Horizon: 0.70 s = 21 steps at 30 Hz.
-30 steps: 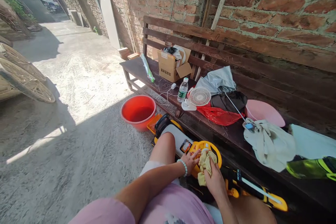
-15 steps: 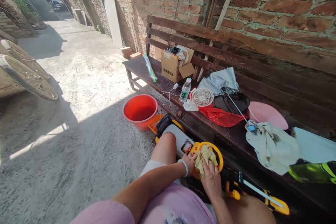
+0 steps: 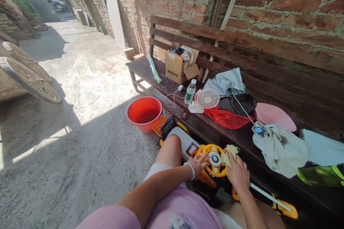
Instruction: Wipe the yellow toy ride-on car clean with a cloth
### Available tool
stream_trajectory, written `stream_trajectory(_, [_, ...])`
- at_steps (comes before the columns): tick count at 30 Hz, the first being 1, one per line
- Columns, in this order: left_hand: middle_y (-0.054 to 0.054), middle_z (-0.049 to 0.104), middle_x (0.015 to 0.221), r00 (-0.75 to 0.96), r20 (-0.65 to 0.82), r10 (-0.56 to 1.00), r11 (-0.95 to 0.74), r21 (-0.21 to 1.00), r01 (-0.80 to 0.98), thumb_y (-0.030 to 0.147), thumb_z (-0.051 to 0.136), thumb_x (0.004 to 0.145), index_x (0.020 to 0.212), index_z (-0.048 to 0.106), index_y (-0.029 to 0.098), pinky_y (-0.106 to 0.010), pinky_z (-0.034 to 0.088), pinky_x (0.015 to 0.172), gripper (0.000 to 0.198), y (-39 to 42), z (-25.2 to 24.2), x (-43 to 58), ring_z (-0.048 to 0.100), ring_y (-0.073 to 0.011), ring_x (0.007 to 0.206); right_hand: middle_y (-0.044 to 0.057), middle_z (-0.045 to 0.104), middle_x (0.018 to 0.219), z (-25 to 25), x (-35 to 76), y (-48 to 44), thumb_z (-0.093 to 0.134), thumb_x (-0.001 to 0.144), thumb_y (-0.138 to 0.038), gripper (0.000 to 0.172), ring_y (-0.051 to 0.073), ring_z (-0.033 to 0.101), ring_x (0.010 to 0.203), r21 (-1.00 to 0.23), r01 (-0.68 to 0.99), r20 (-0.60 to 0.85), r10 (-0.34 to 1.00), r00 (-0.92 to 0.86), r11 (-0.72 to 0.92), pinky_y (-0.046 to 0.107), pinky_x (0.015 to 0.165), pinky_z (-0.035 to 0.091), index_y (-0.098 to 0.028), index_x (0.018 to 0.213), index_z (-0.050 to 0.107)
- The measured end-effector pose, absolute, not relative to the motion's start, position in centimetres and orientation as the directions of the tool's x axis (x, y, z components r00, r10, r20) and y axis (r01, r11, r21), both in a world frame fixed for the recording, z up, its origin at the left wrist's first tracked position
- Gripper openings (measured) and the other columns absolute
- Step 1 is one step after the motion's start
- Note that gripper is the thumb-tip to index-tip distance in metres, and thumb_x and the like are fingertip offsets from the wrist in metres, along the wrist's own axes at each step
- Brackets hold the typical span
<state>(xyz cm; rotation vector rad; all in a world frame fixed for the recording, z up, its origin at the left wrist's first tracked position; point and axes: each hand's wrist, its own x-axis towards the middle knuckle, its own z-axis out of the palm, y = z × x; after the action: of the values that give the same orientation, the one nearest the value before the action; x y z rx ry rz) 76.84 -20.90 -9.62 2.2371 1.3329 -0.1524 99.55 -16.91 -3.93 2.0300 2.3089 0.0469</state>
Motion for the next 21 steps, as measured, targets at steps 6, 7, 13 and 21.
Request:
stream_trajectory(6, [-0.002,-0.007,0.177,0.503,-0.343,0.793,-0.366,0.393,0.844,0.031,0.076,0.067,0.157,0.035,0.035,-0.056,0.054,0.097,0.099,-20.9,-9.2,76.7,0.051,-0.0407,0.134,0.017,0.047,0.150,-5.9,96.4,-16.3,0.044,0.095,-0.023,0.062,0.033,0.061,0.118,0.082,0.997,-0.178,0.984,0.011,0.004,0.042,0.089,0.052,-0.028,0.157,0.045])
stream_trajectory(7, [-0.001,-0.006,0.177,0.501,-0.346,0.793,-0.364,0.391,0.846,0.030,0.076,0.066,0.156,0.036,0.035,-0.056,0.054,0.096,0.099,-20.8,-9.1,76.6,0.051,-0.0408,0.134,0.018,0.048,0.149,-6.3,96.3,-16.4,0.045,0.096,-0.025,0.063,0.034,0.062,0.115,0.093,0.996,-0.185,0.982,0.033,-0.016,0.042,0.088,0.052,-0.028,0.158,0.043])
stream_trajectory(13, [-0.004,-0.007,0.176,0.485,-0.355,0.799,-0.352,0.377,0.857,0.028,0.078,0.067,0.153,0.039,0.033,-0.054,0.055,0.095,0.095,-20.7,-8.7,76.6,0.054,-0.0397,0.131,0.019,0.059,0.122,-6.6,97.0,-17.8,0.041,0.098,-0.032,0.063,0.031,0.068,0.102,0.017,0.998,-0.249,0.967,0.057,-0.055,0.043,0.093,0.051,-0.020,0.160,0.038])
stream_trajectory(21, [-0.012,-0.003,0.176,0.468,-0.325,0.822,-0.359,0.342,0.868,0.022,0.080,0.068,0.145,0.046,0.023,-0.049,0.057,0.096,0.085,-20.8,-8.9,77.1,0.055,-0.0376,0.129,0.021,0.059,0.125,-4.4,94.2,-23.7,0.045,0.096,-0.027,0.069,0.029,0.068,0.107,-0.056,0.988,-0.381,0.918,0.111,-0.142,0.039,0.095,0.050,-0.016,0.163,0.031])
